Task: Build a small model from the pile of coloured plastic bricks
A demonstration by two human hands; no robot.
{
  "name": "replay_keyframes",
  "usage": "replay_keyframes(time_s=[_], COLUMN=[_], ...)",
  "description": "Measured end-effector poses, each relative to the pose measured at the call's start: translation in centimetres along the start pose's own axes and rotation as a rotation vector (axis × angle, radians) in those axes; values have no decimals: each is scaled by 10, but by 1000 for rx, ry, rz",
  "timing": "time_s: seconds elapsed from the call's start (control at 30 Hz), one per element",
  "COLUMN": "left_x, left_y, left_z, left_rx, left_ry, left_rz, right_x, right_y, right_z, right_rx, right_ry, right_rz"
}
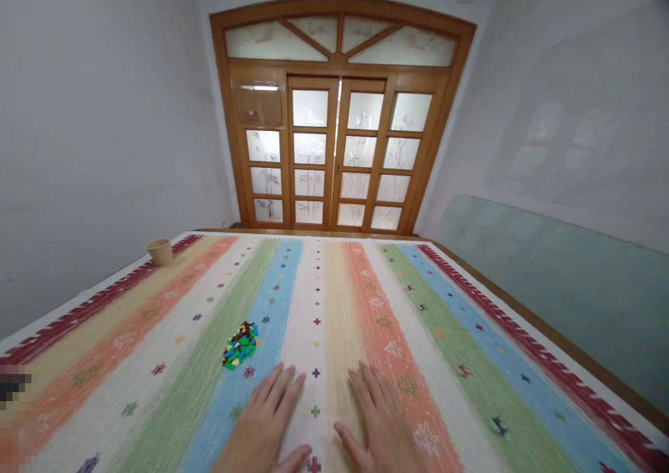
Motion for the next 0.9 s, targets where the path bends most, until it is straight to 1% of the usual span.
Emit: replay_keyframes(time_s=[0.07, 0.13, 0.23, 0.3, 0.43, 0.53, 0.63, 0.7, 0.8, 0.9], left_x=[6, 9, 12, 12, 11, 13, 15, 17, 18, 18], left_y=[-11, -11, -5, -4, -10, -14, -16, -16, -15, -8], left_z=[14, 20, 18, 17, 16, 15, 18, 24, 41, 61], left_rx=[-8, -42, -82, -83, -37, -26, -25, -4, 64, 88], left_ry=[48, 81, 100, 100, 124, 130, 144, 171, 220, 240], left_rz=[-23, -27, -30, -38, -68, -87, -103, -122, -167, -209], right_x=[6, 11, 16, 17, 17, 13, 5, 0, -6, -8], right_y=[2, 4, 4, 5, 9, 13, 16, 18, 19, 19], right_z=[1, 1, -3, -5, -7, -4, 6, 16, 35, 54], right_rx=[-6, -20, -23, -20, -8, 21, 36, 14, -52, -101], right_ry=[11, 43, 94, 120, 171, 218, 294, 365, 440, 460], right_rz=[-10, -8, 16, 42, 79, 88, 118, 158, 227, 265])
Point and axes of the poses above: each hand's wrist, its own z-axis towards the middle knuckle, its own x-axis out of the palm, y = z × x, the point moved 6 cm from there along z, towards the middle knuckle, and after that the axes turned 10 degrees about -y, right-handed, at the moved point
